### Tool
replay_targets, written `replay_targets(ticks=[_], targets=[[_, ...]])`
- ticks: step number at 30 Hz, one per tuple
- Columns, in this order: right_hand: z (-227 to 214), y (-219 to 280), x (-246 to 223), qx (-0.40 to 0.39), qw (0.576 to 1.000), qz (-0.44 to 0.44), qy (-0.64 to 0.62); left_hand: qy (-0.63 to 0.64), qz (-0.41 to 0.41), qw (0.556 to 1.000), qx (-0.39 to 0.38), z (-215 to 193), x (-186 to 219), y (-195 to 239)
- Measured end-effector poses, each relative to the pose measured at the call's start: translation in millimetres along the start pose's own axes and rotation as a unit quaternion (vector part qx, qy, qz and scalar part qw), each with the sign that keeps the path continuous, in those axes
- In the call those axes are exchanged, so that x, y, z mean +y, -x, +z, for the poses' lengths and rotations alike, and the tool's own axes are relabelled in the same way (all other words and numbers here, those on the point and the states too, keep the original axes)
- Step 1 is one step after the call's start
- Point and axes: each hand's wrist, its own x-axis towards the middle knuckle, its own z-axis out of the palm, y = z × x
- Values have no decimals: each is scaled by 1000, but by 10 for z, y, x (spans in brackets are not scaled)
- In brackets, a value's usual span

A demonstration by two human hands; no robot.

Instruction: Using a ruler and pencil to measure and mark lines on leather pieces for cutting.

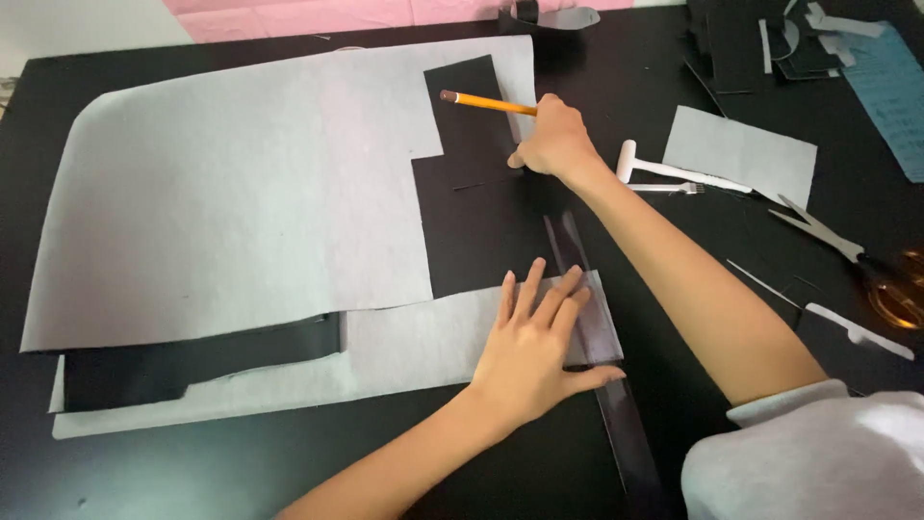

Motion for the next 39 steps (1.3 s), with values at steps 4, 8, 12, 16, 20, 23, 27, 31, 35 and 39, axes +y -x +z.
replay_targets(ticks=[4, 8, 12, 16, 20, 23, 27, 31, 35, 39], targets=[[-171, 224, 1, 19, 992, -55, -109, -3, -3, 1000, 11, 52, -21, 22], [-471, 284, 359, 30, 958, -164, -233, -46, -6, 999, -7, -4, -148, 41], [-904, 673, 570, 57, 934, -235, -263, -6, -47, 997, -58, -242, -372, 72], [-1157, 1112, 653, 78, 953, -215, -200, -2, -181, 979, -96, -563, -601, 94], [-1192, 1301, 652, 60, 964, -189, -180, -81, -206, 968, -119, -555, -772, 130], [-1219, 1425, 578, 21, 952, -246, -181, -68, -208, 966, -141, -577, -737, 80], [-1208, 1532, 571, -57, 907, -334, -249, -47, -197, 966, -163, -567, -779, 57], [-1153, 1500, 739, -166, 849, -385, -322, -136, -30, 969, -203, -682, -899, 34], [-949, 1438, 994, -139, 946, -243, -165, -218, 66, 966, -121, -785, -1035, 46], [-658, 1621, 1011, -160, 954, -241, -85, -236, 61, 968, -67, -938, -1120, -9]])
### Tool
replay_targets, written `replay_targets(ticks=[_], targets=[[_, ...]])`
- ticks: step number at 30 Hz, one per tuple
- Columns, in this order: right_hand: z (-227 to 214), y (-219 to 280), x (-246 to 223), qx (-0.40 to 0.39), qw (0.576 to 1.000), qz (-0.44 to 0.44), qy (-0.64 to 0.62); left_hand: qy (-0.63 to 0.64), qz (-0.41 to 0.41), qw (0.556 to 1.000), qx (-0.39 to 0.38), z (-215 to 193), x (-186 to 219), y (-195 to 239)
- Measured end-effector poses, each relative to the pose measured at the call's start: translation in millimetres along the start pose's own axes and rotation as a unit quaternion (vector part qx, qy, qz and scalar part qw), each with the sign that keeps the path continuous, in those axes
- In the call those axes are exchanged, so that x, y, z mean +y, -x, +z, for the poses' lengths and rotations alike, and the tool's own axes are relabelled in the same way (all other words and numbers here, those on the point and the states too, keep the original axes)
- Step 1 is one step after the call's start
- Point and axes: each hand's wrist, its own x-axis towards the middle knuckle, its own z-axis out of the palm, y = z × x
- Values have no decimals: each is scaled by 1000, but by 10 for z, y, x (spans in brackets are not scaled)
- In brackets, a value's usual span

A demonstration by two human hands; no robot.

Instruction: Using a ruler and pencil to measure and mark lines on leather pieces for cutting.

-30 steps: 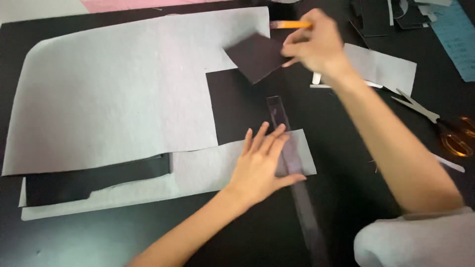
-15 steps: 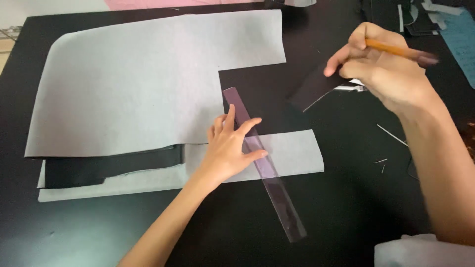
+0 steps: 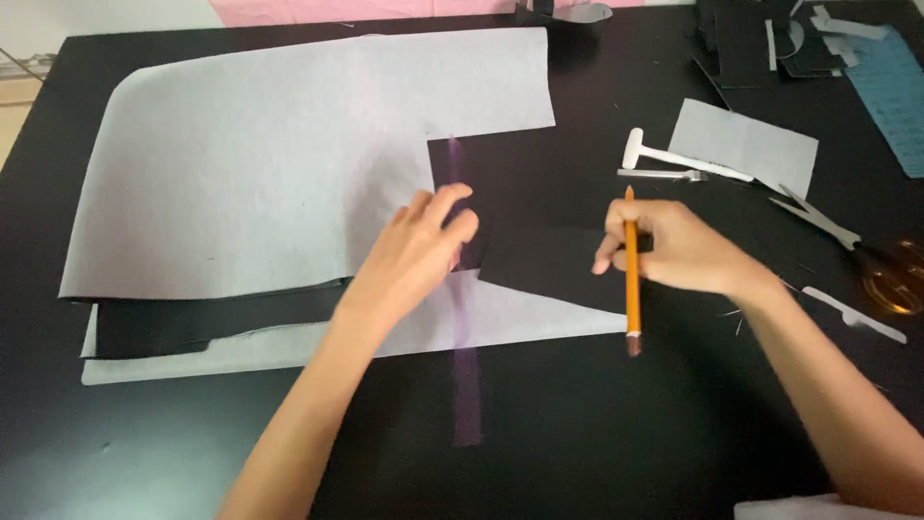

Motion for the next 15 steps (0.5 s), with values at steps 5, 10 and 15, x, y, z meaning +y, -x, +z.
replay_targets(ticks=[5, 10, 15], targets=[[99, 95, -124, 49, 997, -34, 38, -41, 12, 991, 123, -266, -133, 14], [166, 45, 73, 191, 976, -104, 17, 56, -16, 997, 51, -44, 107, -1], [293, 59, 15, 188, 980, -68, -5, 60, -145, 987, -41, 31, 699, -104]])
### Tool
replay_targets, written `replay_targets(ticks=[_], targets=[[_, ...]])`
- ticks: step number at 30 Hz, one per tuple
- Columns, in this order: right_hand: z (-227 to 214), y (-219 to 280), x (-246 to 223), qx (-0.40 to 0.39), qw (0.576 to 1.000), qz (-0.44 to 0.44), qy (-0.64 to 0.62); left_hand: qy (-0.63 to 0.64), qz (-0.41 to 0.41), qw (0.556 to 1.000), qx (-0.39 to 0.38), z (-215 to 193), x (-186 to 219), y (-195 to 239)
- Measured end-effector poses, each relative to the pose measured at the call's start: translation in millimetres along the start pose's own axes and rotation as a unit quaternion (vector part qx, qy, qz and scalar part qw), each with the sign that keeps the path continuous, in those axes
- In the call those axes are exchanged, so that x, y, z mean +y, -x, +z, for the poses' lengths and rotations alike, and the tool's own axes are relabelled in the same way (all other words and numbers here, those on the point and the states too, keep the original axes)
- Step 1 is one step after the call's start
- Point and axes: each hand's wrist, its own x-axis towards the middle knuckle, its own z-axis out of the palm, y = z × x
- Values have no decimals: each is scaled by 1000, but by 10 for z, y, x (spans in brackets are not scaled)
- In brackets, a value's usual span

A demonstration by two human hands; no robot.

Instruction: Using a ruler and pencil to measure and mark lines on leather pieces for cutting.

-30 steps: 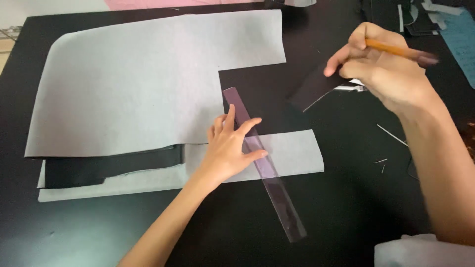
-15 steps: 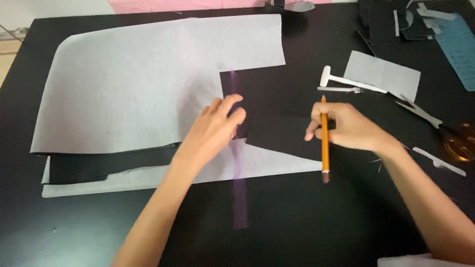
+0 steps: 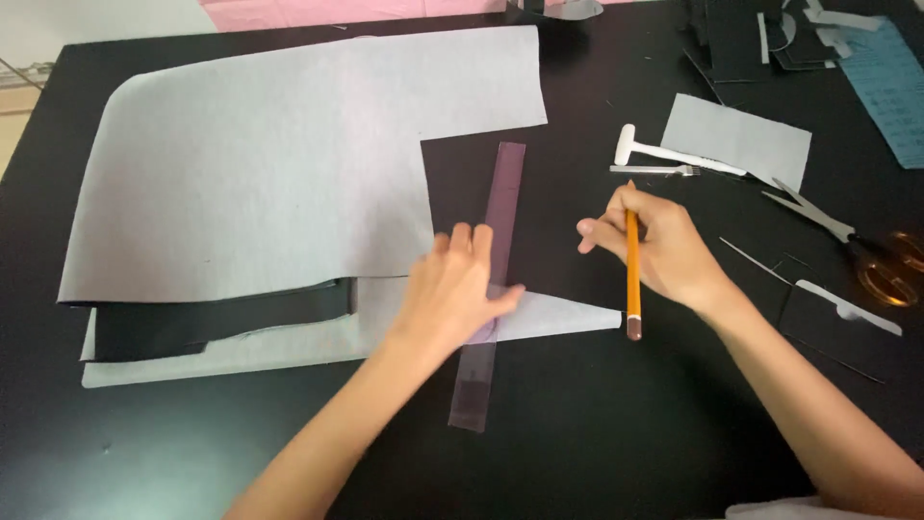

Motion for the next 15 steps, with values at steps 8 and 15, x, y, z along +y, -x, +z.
replay_targets(ticks=[8, 15], targets=[[8, 158, -73, 5, 996, 55, -74, 151, -102, 978, -102, -114, -89, -59], [130, 359, -430, 81, 902, 118, -408, 647, -52, 758, -63, -527, 693, 28]])
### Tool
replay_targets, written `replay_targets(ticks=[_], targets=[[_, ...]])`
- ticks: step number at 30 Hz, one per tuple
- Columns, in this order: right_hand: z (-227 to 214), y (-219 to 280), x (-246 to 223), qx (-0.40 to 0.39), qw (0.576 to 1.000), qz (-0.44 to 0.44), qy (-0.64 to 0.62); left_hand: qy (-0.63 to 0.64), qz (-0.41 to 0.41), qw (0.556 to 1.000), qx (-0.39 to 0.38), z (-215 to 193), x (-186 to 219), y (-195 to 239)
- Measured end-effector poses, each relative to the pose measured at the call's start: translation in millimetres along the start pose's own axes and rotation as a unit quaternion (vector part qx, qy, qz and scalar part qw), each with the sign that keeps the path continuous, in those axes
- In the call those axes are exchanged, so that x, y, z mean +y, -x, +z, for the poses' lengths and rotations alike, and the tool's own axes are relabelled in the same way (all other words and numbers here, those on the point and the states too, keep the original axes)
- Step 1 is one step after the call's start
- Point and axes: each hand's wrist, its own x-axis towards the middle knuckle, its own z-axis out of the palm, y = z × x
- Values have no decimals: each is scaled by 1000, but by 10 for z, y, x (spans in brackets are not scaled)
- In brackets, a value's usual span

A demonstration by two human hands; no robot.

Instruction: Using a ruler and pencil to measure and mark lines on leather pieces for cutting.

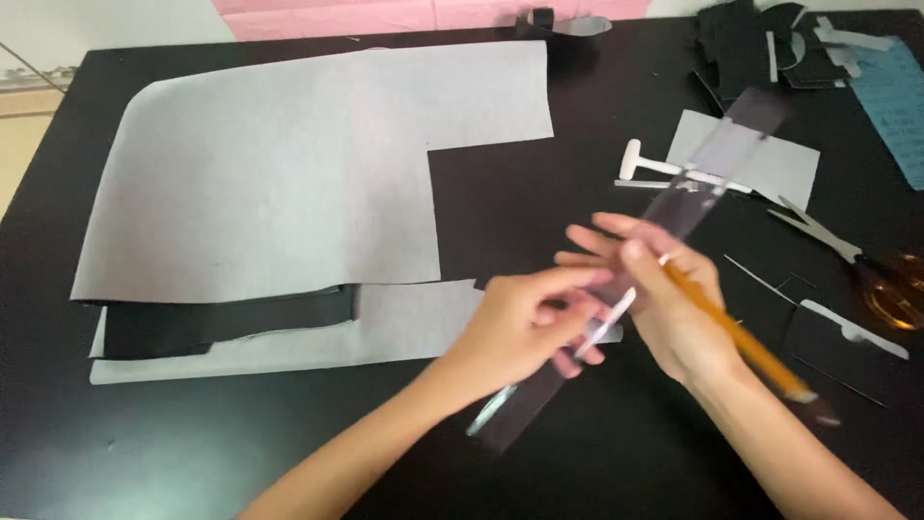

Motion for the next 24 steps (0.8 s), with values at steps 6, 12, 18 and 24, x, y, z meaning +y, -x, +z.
replay_targets(ticks=[6, 12, 18, 24], targets=[[-496, -65, -316, -2, 992, -88, -94, -380, 131, 916, -6, -306, -483, -316], [-764, -158, -339, -93, 993, -57, -49, -583, 71, 805, -79, -582, -833, -612], [-803, -156, -299, -4, 993, -3, 120, -612, -24, 784, -101, -722, -757, -938], [-827, -172, -255, -18, 993, -3, 116, -370, -112, 920, -60, -817, -207, -876]])
